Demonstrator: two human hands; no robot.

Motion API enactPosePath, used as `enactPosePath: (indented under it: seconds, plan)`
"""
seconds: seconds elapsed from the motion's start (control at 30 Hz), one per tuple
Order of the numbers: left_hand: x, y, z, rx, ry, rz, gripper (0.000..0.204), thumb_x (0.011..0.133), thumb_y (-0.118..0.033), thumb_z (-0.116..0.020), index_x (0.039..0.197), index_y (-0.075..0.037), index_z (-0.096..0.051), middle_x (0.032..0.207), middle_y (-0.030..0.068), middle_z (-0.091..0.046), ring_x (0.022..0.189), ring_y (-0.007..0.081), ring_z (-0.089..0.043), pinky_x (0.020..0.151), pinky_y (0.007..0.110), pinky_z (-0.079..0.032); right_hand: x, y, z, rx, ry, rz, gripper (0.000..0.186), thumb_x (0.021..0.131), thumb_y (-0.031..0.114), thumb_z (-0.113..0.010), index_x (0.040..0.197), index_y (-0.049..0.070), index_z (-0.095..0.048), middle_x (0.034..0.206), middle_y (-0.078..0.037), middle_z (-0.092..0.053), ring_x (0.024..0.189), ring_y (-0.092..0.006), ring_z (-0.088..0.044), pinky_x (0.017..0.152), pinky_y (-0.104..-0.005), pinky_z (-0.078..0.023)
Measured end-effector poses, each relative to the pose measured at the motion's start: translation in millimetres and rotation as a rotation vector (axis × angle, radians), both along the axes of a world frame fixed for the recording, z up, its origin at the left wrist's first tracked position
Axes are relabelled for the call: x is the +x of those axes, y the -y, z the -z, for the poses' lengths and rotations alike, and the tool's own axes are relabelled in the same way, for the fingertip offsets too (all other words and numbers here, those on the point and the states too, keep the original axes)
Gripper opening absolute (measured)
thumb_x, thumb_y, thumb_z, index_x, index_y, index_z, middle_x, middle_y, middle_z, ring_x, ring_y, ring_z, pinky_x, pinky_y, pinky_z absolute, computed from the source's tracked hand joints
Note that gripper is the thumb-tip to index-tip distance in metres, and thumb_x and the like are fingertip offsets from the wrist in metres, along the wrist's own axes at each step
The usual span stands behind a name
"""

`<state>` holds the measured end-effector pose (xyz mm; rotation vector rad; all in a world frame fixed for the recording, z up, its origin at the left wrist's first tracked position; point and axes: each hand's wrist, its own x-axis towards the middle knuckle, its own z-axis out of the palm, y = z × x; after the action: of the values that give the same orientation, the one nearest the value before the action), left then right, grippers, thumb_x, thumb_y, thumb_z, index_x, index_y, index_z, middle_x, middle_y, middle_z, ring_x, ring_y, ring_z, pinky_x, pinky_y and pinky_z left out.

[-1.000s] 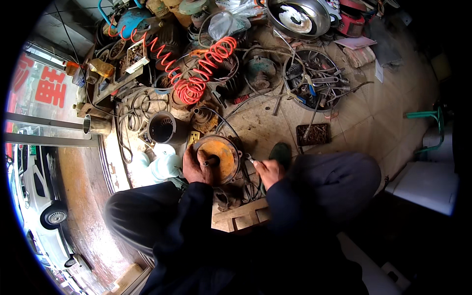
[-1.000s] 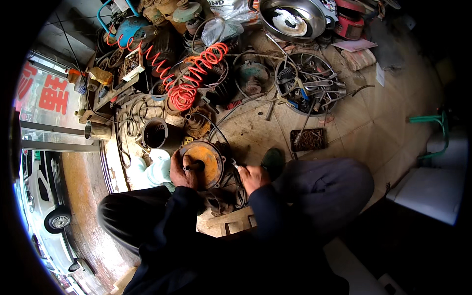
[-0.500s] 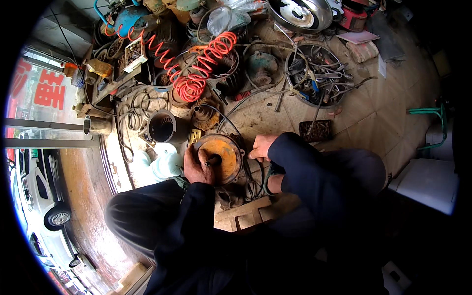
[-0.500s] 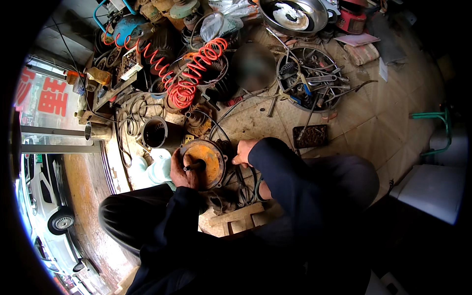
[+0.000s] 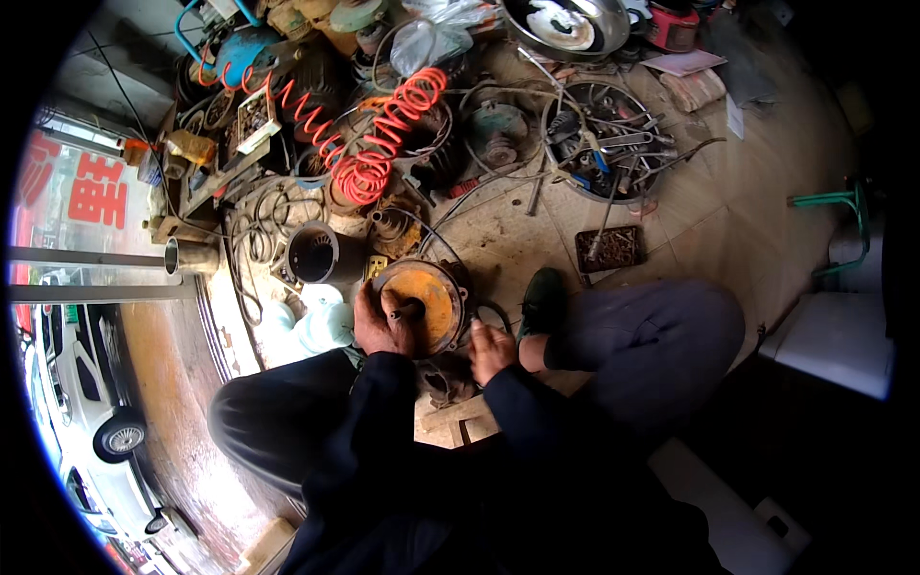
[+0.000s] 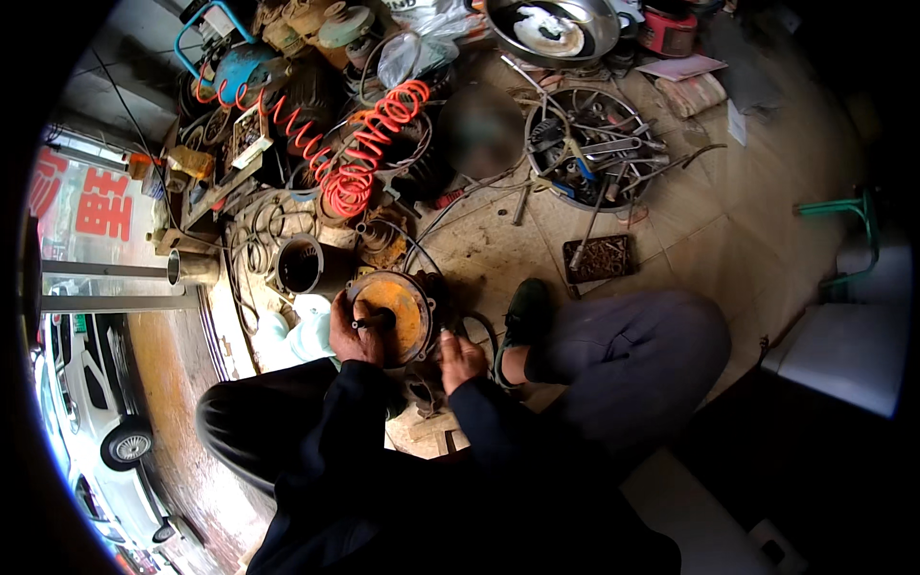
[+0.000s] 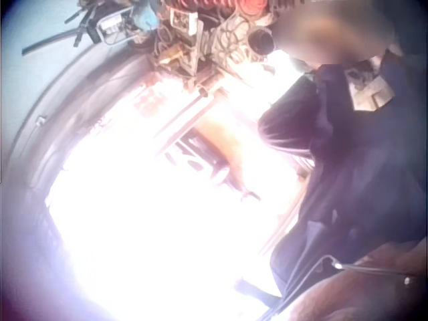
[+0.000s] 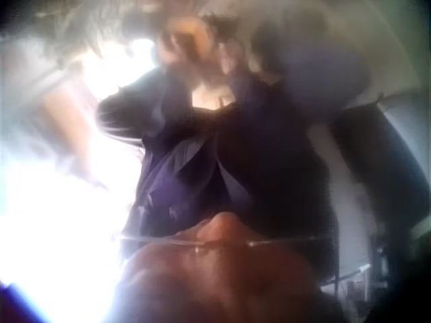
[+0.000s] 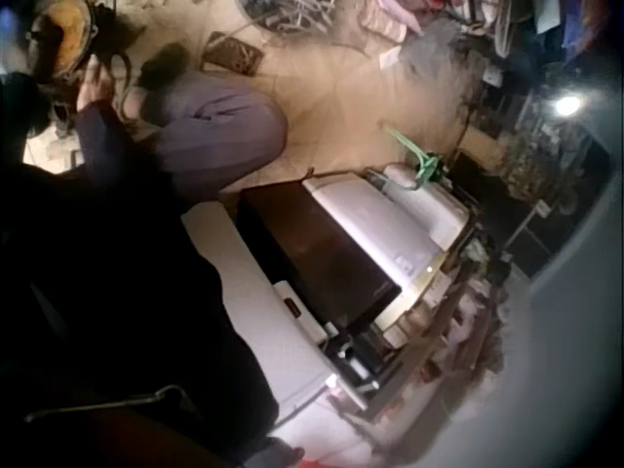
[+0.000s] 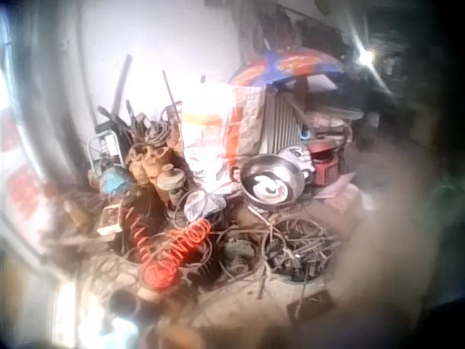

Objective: The person sits on the floor and works on a rusty mechanical part placed on a small wooden stool. They use a metal tool to scrape and clean the surface of the part, then use a hammer to tap it. The person continues to scrape and adjust the part with the tool throughout the video.

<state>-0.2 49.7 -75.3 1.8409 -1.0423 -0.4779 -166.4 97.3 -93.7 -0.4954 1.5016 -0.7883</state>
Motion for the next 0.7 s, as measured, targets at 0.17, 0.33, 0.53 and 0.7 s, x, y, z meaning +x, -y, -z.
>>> enactPosePath:
  seconds: [0.17,0.33,0.53,0.7]
  plan:
    - [-4,1,-15,0.023,-0.039,0.016,0.039,0.096,-0.017,-0.056,0.128,0.005,-0.050,0.119,0.0181,-0.061,0.110,0.0237,-0.059,0.096,0.033,-0.045,-74,60,-27,-0.330,-0.680,-0.645,0.045,0.092,0.040,-0.057,0.068,0.003,-0.066,0.062,-0.016,-0.060,0.055,-0.0245,-0.059,0.057,-0.0410,-0.047]
    - [-2,2,-3,0.021,-0.066,0.031,0.039,0.096,-0.018,-0.057,0.128,0.005,-0.051,0.121,0.0193,-0.060,0.112,0.0250,-0.059,0.097,0.033,-0.046,-67,94,8,-0.199,-0.608,-0.915,0.049,0.088,0.048,-0.061,0.069,0.002,-0.067,0.069,-0.017,-0.065,0.070,-0.0346,-0.065,0.069,-0.0433,-0.051]
    - [-5,0,-12,0.021,-0.039,0.039,0.041,0.097,-0.019,-0.057,0.129,0.006,-0.050,0.121,0.0192,-0.059,0.113,0.0246,-0.058,0.098,0.033,-0.044,-69,116,9,-0.177,-0.479,-1.116,0.047,0.086,0.046,-0.065,0.061,0.007,-0.069,0.063,-0.012,-0.065,0.065,-0.0266,-0.065,0.068,-0.0392,-0.052]
    - [-1,-1,-15,0.059,-0.005,0.021,0.041,0.097,-0.016,-0.056,0.130,0.007,-0.048,0.123,0.0189,-0.058,0.113,0.0244,-0.057,0.099,0.033,-0.044,-60,125,-11,-0.103,-0.432,-1.199,0.048,0.087,0.045,-0.064,0.058,0.007,-0.068,0.062,-0.012,-0.065,0.064,-0.0270,-0.065,0.067,-0.0387,-0.051]
